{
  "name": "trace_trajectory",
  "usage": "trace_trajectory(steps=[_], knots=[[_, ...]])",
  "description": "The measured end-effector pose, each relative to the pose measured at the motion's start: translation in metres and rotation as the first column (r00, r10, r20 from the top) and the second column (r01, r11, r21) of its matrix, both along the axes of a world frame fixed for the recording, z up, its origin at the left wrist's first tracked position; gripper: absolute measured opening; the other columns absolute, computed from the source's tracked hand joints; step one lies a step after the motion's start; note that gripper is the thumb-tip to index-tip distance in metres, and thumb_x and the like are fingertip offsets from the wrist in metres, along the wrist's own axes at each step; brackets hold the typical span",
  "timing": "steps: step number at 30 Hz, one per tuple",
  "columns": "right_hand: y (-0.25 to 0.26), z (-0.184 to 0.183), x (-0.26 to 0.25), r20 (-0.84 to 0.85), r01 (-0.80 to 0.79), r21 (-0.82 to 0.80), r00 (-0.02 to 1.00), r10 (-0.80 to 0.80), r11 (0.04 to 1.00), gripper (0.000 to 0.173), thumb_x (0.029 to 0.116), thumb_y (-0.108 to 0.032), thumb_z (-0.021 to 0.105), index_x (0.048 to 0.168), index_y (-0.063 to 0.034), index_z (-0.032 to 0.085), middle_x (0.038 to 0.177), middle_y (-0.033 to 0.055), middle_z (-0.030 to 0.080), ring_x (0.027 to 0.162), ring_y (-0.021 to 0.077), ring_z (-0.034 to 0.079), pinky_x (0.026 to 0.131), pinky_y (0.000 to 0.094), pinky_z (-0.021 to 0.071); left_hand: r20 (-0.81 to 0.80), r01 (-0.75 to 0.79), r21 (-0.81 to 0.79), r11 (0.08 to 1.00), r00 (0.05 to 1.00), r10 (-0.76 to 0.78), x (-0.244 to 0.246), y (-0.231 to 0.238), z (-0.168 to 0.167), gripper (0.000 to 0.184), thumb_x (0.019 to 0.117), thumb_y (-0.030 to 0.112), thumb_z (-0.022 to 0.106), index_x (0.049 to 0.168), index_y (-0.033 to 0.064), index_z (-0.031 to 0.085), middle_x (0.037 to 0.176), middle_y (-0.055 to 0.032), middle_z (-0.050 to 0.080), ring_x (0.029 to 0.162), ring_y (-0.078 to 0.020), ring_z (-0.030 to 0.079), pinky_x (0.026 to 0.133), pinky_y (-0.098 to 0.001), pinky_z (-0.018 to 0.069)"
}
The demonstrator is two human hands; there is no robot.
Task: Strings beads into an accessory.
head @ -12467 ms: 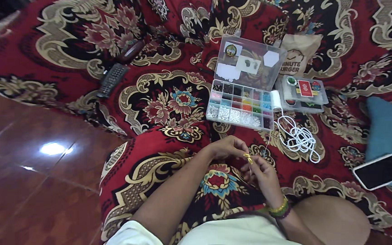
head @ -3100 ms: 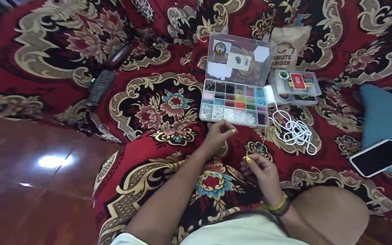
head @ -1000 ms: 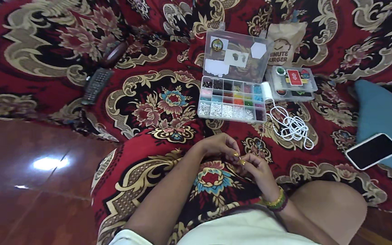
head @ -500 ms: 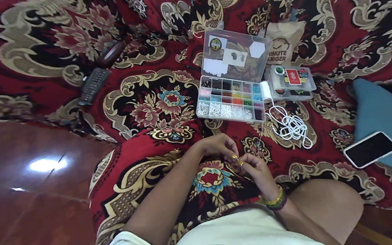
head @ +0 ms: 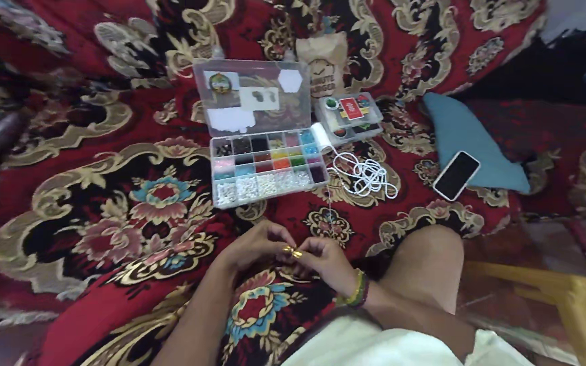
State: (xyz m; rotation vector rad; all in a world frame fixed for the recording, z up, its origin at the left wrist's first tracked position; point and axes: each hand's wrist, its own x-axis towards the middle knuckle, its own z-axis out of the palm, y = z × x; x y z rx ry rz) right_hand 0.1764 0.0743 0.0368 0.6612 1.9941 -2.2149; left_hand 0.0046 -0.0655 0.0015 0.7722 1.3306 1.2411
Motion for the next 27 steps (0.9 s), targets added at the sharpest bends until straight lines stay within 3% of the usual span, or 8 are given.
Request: trace_trajectory(steps=[9, 14, 18, 23, 27], knots=[[0.000, 0.000, -0.002, -0.023, 0.010, -0.071, 1.000, -0.011, 0.997, 0.015, 0.1002, -0.009, 0.063, 0.102, 0.0052, 0.067, 0.083, 0.0034, 0.071, 0.072, 0.0057, 0.068, 0.072, 0.0242, 0.0590, 0.052, -0.010, 0.190, 0.982, 0.999, 0.000, -0.002, 0.001, -0.017, 0.006, 0.0854, 0.032, 0.077, 0.084, 0.0259, 0.078, 0.092, 0.0136, 0.073, 0.084, 0.0020, 0.067, 0.075, -0.0176, 0.0556], [-0.001, 0.000, -0.002, -0.015, 0.006, -0.073, 1.000, -0.007, 0.997, 0.016, 0.1004, -0.009, 0.062, 0.104, 0.0055, 0.066, 0.082, 0.0036, 0.070, 0.071, 0.0054, 0.067, 0.071, 0.0237, 0.0583, 0.056, -0.043, 0.163, 0.986, 0.998, 0.034, 0.001, 0.002, -0.013, 0.002, 0.0825, 0.025, 0.078, 0.081, 0.0242, 0.077, 0.090, 0.0133, 0.072, 0.081, 0.0020, 0.066, 0.073, -0.0172, 0.0556], [-0.001, 0.001, -0.002, -0.021, 0.013, -0.083, 1.000, -0.015, 0.996, 0.020, 0.1003, -0.008, 0.061, 0.113, 0.0068, 0.064, 0.090, 0.0069, 0.071, 0.072, 0.0076, 0.068, 0.071, 0.0250, 0.0589, 0.064, -0.090, 0.147, 0.985, 0.995, 0.082, 0.005, 0.002, -0.010, 0.006, 0.0809, 0.020, 0.079, 0.083, 0.0238, 0.075, 0.088, 0.0125, 0.072, 0.077, 0.0017, 0.066, 0.070, -0.0171, 0.0558], [-0.002, 0.001, -0.003, -0.017, -0.008, -0.095, 1.000, 0.006, 0.995, 0.022, 0.1010, -0.004, 0.056, 0.119, 0.0073, 0.058, 0.099, 0.0102, 0.070, 0.075, 0.0101, 0.069, 0.072, 0.0270, 0.0596, 0.032, -0.093, 0.131, 0.987, 0.995, 0.090, 0.004, 0.002, -0.008, 0.003, 0.0850, 0.017, 0.074, 0.085, 0.0202, 0.074, 0.088, 0.0112, 0.071, 0.077, 0.0000, 0.066, 0.071, -0.0188, 0.0566], [-0.001, 0.001, -0.002, 0.009, -0.016, -0.109, 1.000, 0.017, 0.994, 0.022, 0.1046, -0.008, 0.049, 0.117, 0.0065, 0.060, 0.100, 0.0091, 0.071, 0.076, 0.0098, 0.070, 0.074, 0.0272, 0.0602, -0.001, -0.089, 0.132, 0.987, 0.996, 0.090, 0.006, 0.003, -0.008, 0.001, 0.0864, 0.019, 0.072, 0.086, 0.0189, 0.074, 0.088, 0.0110, 0.071, 0.077, 0.0002, 0.066, 0.071, -0.0191, 0.0563]])
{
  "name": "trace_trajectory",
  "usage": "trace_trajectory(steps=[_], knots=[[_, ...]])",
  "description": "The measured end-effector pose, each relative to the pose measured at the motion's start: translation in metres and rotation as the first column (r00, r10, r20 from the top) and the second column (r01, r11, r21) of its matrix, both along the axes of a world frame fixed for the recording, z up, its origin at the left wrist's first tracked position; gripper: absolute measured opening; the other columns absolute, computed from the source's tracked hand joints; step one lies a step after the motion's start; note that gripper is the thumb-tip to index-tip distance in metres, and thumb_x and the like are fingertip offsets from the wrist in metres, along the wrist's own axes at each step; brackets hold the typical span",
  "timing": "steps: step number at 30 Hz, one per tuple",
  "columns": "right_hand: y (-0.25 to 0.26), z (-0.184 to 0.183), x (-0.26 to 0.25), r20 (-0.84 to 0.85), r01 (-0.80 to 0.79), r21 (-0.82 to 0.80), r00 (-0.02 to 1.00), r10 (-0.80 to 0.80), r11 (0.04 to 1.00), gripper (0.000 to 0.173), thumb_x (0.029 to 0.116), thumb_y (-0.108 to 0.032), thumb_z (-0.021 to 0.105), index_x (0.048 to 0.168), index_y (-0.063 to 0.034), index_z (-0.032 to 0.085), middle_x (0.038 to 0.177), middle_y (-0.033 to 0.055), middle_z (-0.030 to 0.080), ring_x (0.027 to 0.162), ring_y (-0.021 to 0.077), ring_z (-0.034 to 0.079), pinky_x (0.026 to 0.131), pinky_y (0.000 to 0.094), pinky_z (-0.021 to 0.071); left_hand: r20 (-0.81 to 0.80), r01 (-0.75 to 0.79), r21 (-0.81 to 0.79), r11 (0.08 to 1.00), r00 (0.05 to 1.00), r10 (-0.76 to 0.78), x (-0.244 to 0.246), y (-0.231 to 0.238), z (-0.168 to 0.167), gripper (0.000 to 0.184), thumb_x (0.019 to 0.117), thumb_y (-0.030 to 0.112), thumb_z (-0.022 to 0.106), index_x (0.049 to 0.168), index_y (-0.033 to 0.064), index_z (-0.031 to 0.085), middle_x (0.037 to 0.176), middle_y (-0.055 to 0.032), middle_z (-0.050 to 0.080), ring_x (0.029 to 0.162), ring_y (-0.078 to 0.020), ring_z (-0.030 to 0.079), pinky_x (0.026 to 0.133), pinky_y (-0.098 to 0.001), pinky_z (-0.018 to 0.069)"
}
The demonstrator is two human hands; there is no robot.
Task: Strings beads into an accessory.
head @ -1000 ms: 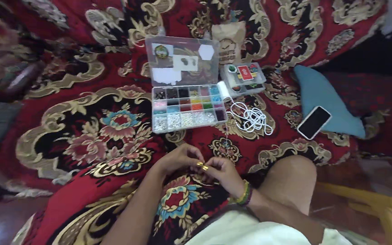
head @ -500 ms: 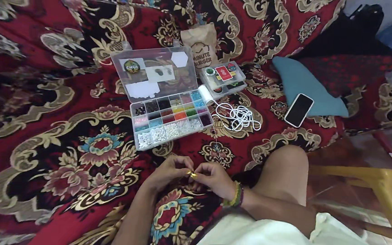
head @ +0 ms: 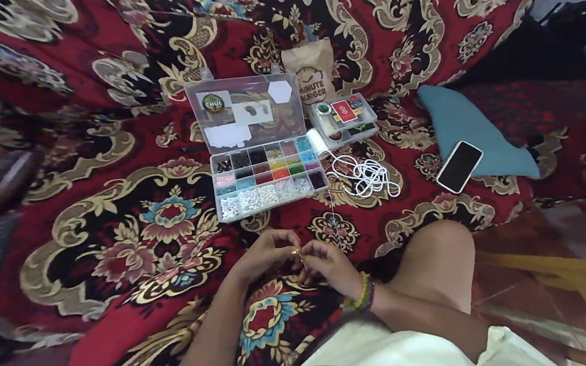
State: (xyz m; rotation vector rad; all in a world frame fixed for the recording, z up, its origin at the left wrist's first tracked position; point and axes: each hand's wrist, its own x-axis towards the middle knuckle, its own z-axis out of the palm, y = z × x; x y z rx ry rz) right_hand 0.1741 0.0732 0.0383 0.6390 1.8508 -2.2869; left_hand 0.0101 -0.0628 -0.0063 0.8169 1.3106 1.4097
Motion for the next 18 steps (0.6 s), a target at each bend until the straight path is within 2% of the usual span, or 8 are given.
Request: trace_trajectory(steps=[3, 7, 13, 14, 16, 18], knots=[[-0.001, 0.000, -0.001, -0.009, 0.009, 0.027, 1.000, -0.009, 1.000, 0.019, 0.1048, -0.009, 0.052, 0.111, 0.0055, 0.063, 0.096, 0.0076, 0.073, 0.075, 0.0091, 0.070, 0.072, 0.0266, 0.0606, -0.050, -0.013, -0.018, 1.000, 0.999, 0.012, 0.000, 0.000, 0.002, 0.003, 0.0862, 0.017, 0.071, 0.085, 0.0185, 0.073, 0.088, 0.0125, 0.070, 0.079, 0.0018, 0.065, 0.073, -0.0182, 0.0553], [-0.002, -0.001, -0.002, -0.007, 0.012, 0.057, 1.000, -0.012, 0.998, 0.017, 0.1033, -0.009, 0.055, 0.109, 0.0051, 0.064, 0.094, 0.0067, 0.071, 0.074, 0.0083, 0.069, 0.072, 0.0258, 0.0598, -0.121, -0.023, -0.044, 0.999, 0.993, 0.017, -0.001, -0.001, 0.005, 0.004, 0.0878, 0.017, 0.068, 0.085, 0.0164, 0.071, 0.087, 0.0130, 0.067, 0.078, 0.0030, 0.062, 0.072, -0.0180, 0.0533], [-0.002, -0.007, -0.001, -0.065, -0.005, 0.099, 0.998, 0.011, 0.995, 0.016, 0.1011, -0.011, 0.056, 0.105, 0.0007, 0.067, 0.087, 0.0012, 0.071, 0.071, 0.0051, 0.066, 0.068, 0.0228, 0.0577, -0.207, 0.002, 0.002, 1.000, 0.978, -0.001, -0.008, -0.003, 0.009, 0.007, 0.0901, 0.012, 0.065, 0.084, 0.0104, 0.069, 0.089, 0.0115, 0.065, 0.081, 0.0045, 0.060, 0.075, -0.0173, 0.0509], [-0.002, -0.008, -0.001, -0.075, -0.004, 0.104, 0.997, 0.012, 0.995, 0.016, 0.1012, -0.011, 0.056, 0.104, 0.0003, 0.067, 0.087, 0.0006, 0.071, 0.071, 0.0049, 0.066, 0.068, 0.0223, 0.0577, -0.206, -0.040, 0.007, 0.999, 0.978, 0.040, -0.008, -0.003, 0.011, 0.007, 0.0912, 0.011, 0.064, 0.086, 0.0089, 0.068, 0.089, 0.0110, 0.065, 0.082, 0.0039, 0.060, 0.076, -0.0180, 0.0515], [-0.002, -0.009, 0.000, -0.094, 0.007, 0.115, 0.996, 0.004, 0.993, 0.016, 0.1012, -0.011, 0.056, 0.104, 0.0002, 0.067, 0.087, 0.0006, 0.071, 0.071, 0.0053, 0.067, 0.068, 0.0225, 0.0587, -0.233, -0.217, 0.005, 0.976, 0.949, 0.213, -0.010, -0.003, 0.017, 0.007, 0.0932, 0.007, 0.062, 0.090, 0.0053, 0.068, 0.089, 0.0090, 0.066, 0.083, 0.0028, 0.062, 0.080, -0.0196, 0.0531], [-0.003, -0.010, 0.001, -0.117, 0.035, 0.132, 0.993, -0.020, 0.991, 0.016, 0.1012, -0.009, 0.055, 0.105, 0.0009, 0.067, 0.089, 0.0011, 0.072, 0.072, 0.0057, 0.068, 0.069, 0.0232, 0.0598, -0.391, -0.465, 0.018, 0.885, 0.811, 0.435, -0.013, -0.004, 0.018, 0.010, 0.0962, 0.007, 0.063, 0.095, 0.0005, 0.070, 0.090, 0.0023, 0.068, 0.084, -0.0014, 0.064, 0.082, -0.0228, 0.0543]])
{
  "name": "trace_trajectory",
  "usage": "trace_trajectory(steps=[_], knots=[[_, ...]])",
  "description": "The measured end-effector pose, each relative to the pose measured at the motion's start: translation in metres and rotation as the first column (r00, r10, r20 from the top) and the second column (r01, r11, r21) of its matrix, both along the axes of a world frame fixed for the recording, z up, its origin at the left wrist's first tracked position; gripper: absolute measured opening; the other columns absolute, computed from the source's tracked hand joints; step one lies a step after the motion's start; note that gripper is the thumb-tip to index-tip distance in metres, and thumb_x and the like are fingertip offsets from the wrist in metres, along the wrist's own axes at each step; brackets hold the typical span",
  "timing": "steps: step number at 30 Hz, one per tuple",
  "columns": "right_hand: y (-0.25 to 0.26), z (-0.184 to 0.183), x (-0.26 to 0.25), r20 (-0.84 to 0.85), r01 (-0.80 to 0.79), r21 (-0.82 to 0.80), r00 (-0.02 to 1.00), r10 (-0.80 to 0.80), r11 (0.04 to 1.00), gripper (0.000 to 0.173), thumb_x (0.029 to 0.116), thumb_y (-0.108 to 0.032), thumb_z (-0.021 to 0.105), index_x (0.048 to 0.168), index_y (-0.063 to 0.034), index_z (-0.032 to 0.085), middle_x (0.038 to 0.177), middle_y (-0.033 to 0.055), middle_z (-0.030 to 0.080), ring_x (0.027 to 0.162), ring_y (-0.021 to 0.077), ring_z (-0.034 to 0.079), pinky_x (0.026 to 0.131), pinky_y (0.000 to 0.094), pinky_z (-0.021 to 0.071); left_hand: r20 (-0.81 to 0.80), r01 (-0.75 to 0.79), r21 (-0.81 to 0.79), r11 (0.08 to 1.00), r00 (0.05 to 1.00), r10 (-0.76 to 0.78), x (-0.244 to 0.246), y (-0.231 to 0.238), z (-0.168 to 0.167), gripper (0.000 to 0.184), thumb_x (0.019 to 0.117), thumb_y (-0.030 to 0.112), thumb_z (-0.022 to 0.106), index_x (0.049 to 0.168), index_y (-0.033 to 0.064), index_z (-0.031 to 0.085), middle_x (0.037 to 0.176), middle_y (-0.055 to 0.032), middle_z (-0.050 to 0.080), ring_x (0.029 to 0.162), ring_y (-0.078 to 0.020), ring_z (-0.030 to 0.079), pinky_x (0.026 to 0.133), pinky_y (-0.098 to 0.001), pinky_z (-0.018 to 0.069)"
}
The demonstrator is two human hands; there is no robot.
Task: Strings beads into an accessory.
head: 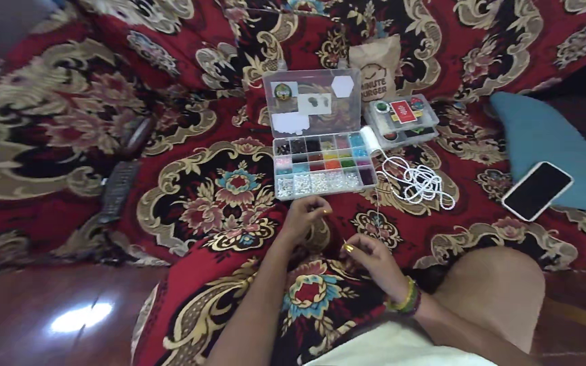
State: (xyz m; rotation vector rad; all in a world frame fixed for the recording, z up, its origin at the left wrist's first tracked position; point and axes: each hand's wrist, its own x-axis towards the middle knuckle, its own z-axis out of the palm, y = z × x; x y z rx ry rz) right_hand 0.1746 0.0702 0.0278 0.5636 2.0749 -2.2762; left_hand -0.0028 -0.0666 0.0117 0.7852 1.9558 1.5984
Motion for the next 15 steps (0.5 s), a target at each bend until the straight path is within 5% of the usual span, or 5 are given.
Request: trace_trajectory(steps=[3, 6, 10, 15], knots=[[0.001, 0.000, 0.000, -0.039, 0.034, 0.040, 0.999, -0.032, 0.999, 0.018, 0.1007, -0.008, 0.054, 0.107, 0.0022, 0.067, 0.089, 0.0025, 0.073, 0.072, 0.0070, 0.069, 0.067, 0.0240, 0.0605, -0.450, -0.371, -0.111, 0.922, 0.846, 0.286, -0.006, -0.003, -0.008, 0.016, 0.0978, 0.009, 0.064, 0.102, 0.0015, 0.077, 0.104, -0.0152, 0.072, 0.099, -0.0285, 0.068, 0.091, -0.0475, 0.0533], [0.000, -0.002, 0.001, -0.076, 0.068, 0.050, 0.995, -0.064, 0.996, 0.017, 0.0999, -0.007, 0.055, 0.107, 0.0018, 0.068, 0.090, 0.0029, 0.073, 0.073, 0.0081, 0.071, 0.069, 0.0243, 0.0615, -0.648, -0.509, -0.142, 0.849, 0.696, 0.309, -0.009, -0.005, -0.016, 0.016, 0.0933, 0.013, 0.071, 0.106, 0.0066, 0.078, 0.131, -0.0261, 0.061, 0.121, -0.0514, 0.055, 0.100, -0.0661, 0.0428], [0.000, -0.004, 0.001, -0.096, 0.086, 0.060, 0.992, -0.080, 0.994, 0.016, 0.0989, -0.007, 0.057, 0.106, 0.0011, 0.070, 0.099, 0.0059, 0.075, 0.081, 0.0110, 0.073, 0.071, 0.0261, 0.0627, -0.651, -0.520, -0.282, 0.807, 0.721, 0.237, -0.007, -0.002, -0.020, 0.026, 0.0842, 0.014, 0.081, 0.110, 0.0123, 0.078, 0.150, -0.0336, 0.043, 0.139, -0.0587, 0.036, 0.107, -0.0717, 0.0343], [0.002, -0.004, 0.002, -0.071, 0.077, 0.095, 0.995, -0.071, 0.992, 0.017, 0.0980, -0.010, 0.060, 0.106, 0.0001, 0.071, 0.100, 0.0045, 0.074, 0.080, 0.0086, 0.071, 0.070, 0.0251, 0.0618, -0.591, -0.480, -0.377, 0.792, 0.783, 0.194, -0.007, 0.000, -0.021, 0.030, 0.0816, 0.008, 0.082, 0.111, 0.0107, 0.077, 0.153, -0.0328, 0.040, 0.142, -0.0573, 0.033, 0.110, -0.0692, 0.0326]])
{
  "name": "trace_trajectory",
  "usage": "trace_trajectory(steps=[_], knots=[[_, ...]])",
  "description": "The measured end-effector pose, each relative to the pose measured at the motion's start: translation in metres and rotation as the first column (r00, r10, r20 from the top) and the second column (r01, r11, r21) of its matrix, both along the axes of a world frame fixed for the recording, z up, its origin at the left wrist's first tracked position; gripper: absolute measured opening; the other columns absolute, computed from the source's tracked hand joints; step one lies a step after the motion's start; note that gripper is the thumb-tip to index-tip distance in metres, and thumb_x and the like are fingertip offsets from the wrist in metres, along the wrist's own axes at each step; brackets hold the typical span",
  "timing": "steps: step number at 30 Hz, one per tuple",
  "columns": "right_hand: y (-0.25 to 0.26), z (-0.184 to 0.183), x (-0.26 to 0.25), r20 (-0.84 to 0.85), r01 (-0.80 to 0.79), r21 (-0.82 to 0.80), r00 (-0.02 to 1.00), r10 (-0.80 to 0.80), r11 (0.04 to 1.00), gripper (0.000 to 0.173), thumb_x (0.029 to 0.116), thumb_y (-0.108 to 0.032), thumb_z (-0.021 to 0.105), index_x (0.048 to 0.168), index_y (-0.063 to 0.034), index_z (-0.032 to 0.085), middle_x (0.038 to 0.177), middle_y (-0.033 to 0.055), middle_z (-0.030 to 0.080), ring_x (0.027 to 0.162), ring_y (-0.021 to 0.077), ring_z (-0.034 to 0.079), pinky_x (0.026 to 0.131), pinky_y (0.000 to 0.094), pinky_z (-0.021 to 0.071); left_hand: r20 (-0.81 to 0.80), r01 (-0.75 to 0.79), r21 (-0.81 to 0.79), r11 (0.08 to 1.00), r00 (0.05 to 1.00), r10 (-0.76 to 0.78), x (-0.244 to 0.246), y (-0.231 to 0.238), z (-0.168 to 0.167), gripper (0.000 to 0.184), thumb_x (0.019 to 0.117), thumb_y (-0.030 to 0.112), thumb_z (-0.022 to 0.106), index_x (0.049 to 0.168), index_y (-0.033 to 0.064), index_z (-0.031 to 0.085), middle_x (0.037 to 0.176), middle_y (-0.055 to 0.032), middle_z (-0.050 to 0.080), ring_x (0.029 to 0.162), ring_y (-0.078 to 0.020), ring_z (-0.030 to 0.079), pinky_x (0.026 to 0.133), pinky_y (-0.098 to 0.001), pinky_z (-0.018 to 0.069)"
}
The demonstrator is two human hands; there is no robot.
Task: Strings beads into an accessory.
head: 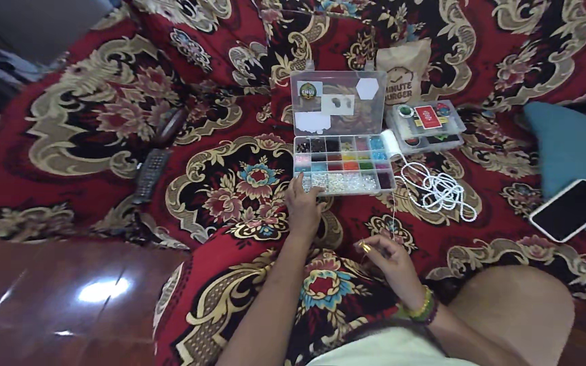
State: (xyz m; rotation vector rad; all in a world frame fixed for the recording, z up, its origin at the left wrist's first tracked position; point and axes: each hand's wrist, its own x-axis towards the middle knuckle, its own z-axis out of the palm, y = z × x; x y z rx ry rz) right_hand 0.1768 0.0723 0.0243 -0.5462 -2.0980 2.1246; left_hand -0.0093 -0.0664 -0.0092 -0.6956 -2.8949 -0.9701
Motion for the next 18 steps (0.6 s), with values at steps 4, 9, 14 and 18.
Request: trace_trajectory(steps=[4, 9, 14, 18], knots=[[0.0003, -0.0011, 0.0008, -0.015, -0.015, 0.007, 1.000, 0.015, 1.000, 0.017, 0.0972, -0.008, 0.059, 0.105, 0.0005, 0.071, 0.097, 0.0042, 0.074, 0.078, 0.0076, 0.071, 0.069, 0.0238, 0.0610, 0.006, 0.011, 0.026, 1.000, 1.000, -0.011, -0.0015, 0.0008, -0.0008, 0.026, 0.0839, 0.008, 0.080, 0.109, 0.0067, 0.076, 0.152, -0.0334, 0.041, 0.142, -0.0576, 0.033, 0.110, -0.0703, 0.0313], [0.0011, 0.0010, 0.0006, 0.008, -0.015, -0.006, 1.000, 0.016, 1.000, 0.017, 0.0978, -0.007, 0.058, 0.106, 0.0004, 0.071, 0.098, 0.0042, 0.075, 0.080, 0.0078, 0.071, 0.070, 0.0237, 0.0612, -0.024, -0.001, 0.069, 0.998, 1.000, 0.003, -0.0028, 0.0023, -0.0047, 0.019, 0.0865, 0.009, 0.078, 0.105, 0.0047, 0.075, 0.148, -0.0331, 0.045, 0.139, -0.0572, 0.037, 0.109, -0.0694, 0.0339], [0.0013, 0.0025, -0.0001, 0.021, -0.024, -0.002, 0.999, 0.024, 1.000, 0.017, 0.0983, -0.007, 0.057, 0.106, 0.0006, 0.070, 0.097, 0.0044, 0.075, 0.079, 0.0086, 0.072, 0.070, 0.0242, 0.0616, -0.051, -0.038, 0.150, 0.988, 0.998, 0.046, -0.0050, 0.0041, -0.0049, 0.011, 0.0924, 0.011, 0.073, 0.100, 0.0038, 0.075, 0.143, -0.0300, 0.050, 0.133, -0.0538, 0.044, 0.106, -0.0671, 0.0373], [0.0001, 0.0037, -0.0006, 0.019, -0.021, -0.012, 1.000, 0.021, 1.000, 0.016, 0.0984, -0.006, 0.056, 0.105, 0.0009, 0.070, 0.095, 0.0049, 0.075, 0.077, 0.0100, 0.073, 0.070, 0.0249, 0.0622, -0.161, -0.035, 0.225, 0.974, 0.984, 0.073, -0.0065, 0.0038, -0.0063, 0.007, 0.0910, 0.009, 0.074, 0.093, 0.0029, 0.073, 0.137, -0.0261, 0.056, 0.129, -0.0504, 0.049, 0.104, -0.0649, 0.0399]])
